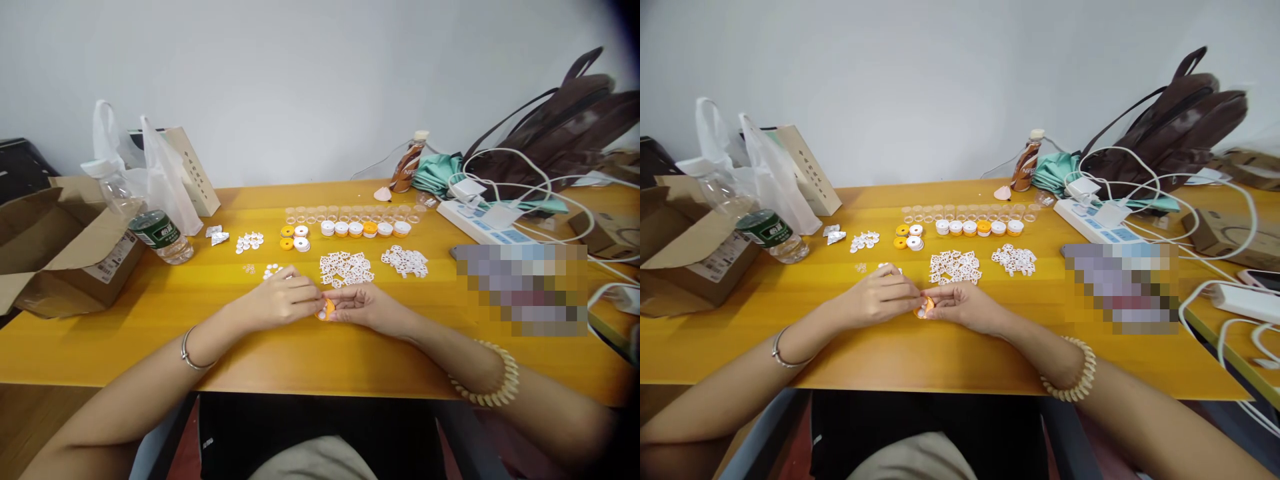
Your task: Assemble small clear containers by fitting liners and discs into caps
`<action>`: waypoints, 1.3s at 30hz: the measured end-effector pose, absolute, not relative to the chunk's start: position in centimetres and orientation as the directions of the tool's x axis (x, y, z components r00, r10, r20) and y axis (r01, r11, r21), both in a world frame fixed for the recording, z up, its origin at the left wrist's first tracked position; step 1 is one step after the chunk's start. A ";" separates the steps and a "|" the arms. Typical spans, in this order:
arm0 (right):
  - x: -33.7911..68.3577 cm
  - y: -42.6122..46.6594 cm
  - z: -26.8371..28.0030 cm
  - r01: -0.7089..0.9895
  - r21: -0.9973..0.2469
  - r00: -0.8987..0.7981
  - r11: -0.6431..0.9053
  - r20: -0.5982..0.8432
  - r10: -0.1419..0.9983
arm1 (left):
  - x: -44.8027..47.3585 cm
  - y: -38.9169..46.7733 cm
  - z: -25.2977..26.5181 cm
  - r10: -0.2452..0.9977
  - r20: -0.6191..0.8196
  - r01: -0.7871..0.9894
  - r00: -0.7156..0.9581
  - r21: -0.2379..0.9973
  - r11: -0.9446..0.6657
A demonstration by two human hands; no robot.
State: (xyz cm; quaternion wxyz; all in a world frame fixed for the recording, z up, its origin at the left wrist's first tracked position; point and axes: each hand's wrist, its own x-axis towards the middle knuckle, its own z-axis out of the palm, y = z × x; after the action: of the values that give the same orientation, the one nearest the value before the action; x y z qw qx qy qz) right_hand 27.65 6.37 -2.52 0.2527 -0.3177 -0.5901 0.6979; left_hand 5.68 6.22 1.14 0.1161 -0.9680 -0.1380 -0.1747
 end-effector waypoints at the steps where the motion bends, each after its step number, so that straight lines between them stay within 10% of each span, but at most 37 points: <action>1: 27.7 6.3 -2.6 0.018 -0.986 -0.678 -0.168 -0.136 0.723 | 5.7 6.2 1.2 0.244 0.367 0.317 0.898 -0.152 -0.936; 17: 28.1 6.1 -2.7 -0.010 -0.976 -0.670 -0.217 -0.154 0.726 | 5.4 5.9 2.0 0.319 0.210 0.341 0.924 -0.077 -0.937; 27: 27.9 6.2 -1.8 0.059 -0.997 -0.622 -0.041 -0.069 0.780 | 5.5 6.5 1.1 0.491 0.445 0.328 0.749 0.394 -0.858; 39: 27.4 6.3 -2.1 0.002 -0.999 -0.485 0.040 0.034 0.874 | 7.3 5.4 -0.2 0.683 0.490 0.566 0.542 0.388 -0.727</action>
State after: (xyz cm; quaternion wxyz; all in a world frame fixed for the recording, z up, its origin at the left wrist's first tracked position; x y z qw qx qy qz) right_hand 27.45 6.33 -2.13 0.3656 -0.3522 -0.6216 0.5966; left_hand 7.35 5.43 -0.19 -0.0916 -0.8732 -0.3576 -0.3183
